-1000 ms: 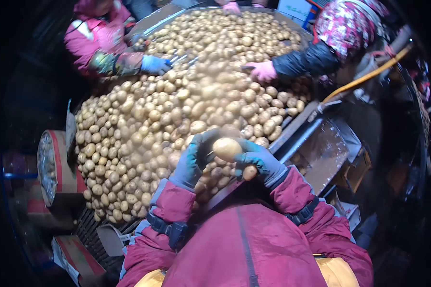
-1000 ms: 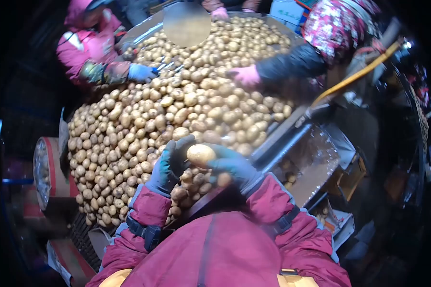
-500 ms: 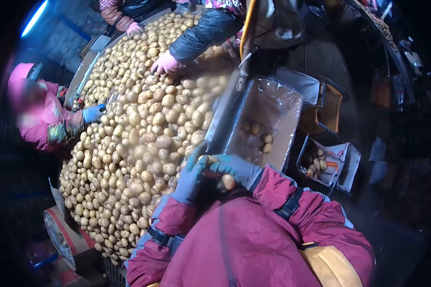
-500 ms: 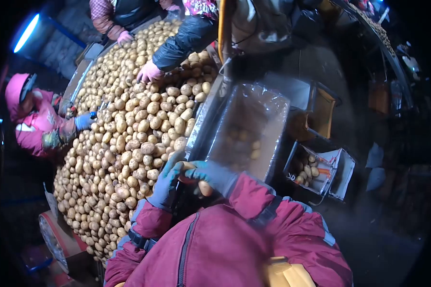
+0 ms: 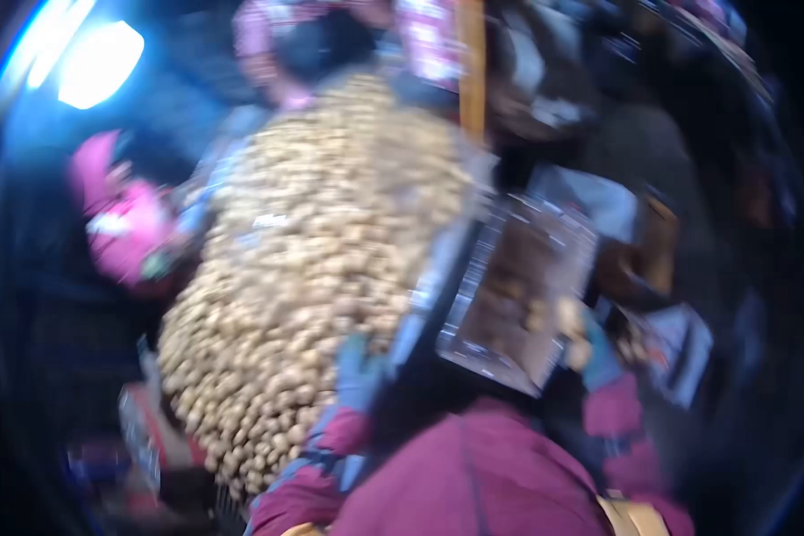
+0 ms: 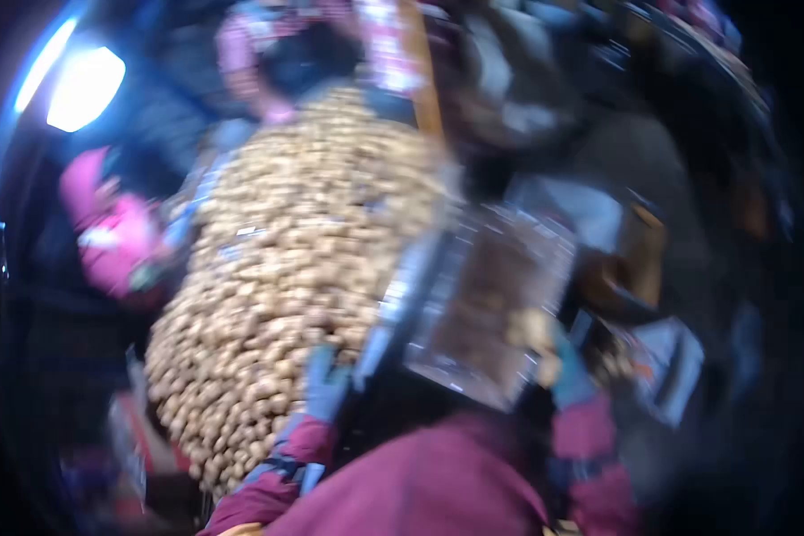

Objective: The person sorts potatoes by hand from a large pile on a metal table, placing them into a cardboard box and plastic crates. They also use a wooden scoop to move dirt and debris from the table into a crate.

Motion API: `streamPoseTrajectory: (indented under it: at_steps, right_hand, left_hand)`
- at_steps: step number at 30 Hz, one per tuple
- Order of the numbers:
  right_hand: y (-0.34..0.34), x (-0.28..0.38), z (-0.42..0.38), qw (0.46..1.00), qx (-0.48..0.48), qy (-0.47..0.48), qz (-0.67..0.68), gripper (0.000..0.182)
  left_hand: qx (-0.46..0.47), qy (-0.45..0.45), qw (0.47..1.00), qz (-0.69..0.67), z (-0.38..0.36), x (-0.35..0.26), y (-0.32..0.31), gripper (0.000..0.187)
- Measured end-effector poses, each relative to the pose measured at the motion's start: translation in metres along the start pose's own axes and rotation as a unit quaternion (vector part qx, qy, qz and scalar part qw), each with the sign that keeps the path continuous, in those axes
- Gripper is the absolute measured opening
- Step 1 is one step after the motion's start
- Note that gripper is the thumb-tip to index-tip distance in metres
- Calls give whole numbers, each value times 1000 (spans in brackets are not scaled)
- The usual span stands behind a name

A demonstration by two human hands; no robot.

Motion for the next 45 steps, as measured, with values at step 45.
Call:
streamPoseTrajectory:
  at_steps: [45]
  right_hand:
    - [-251,-104,256,846,23,-27,-533,36]
  left_hand:
    - [85,16,975,204,-11,2,3,64]
Point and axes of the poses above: each hand's wrist, its own z-axis towards the middle knuckle, its own y-axis out of the back of the hand, x = y × z, the point moved 6 cm from there along z, towards the middle knuckle, and after that the axes turned 13 degrees about -y, right-handed, at the moved point
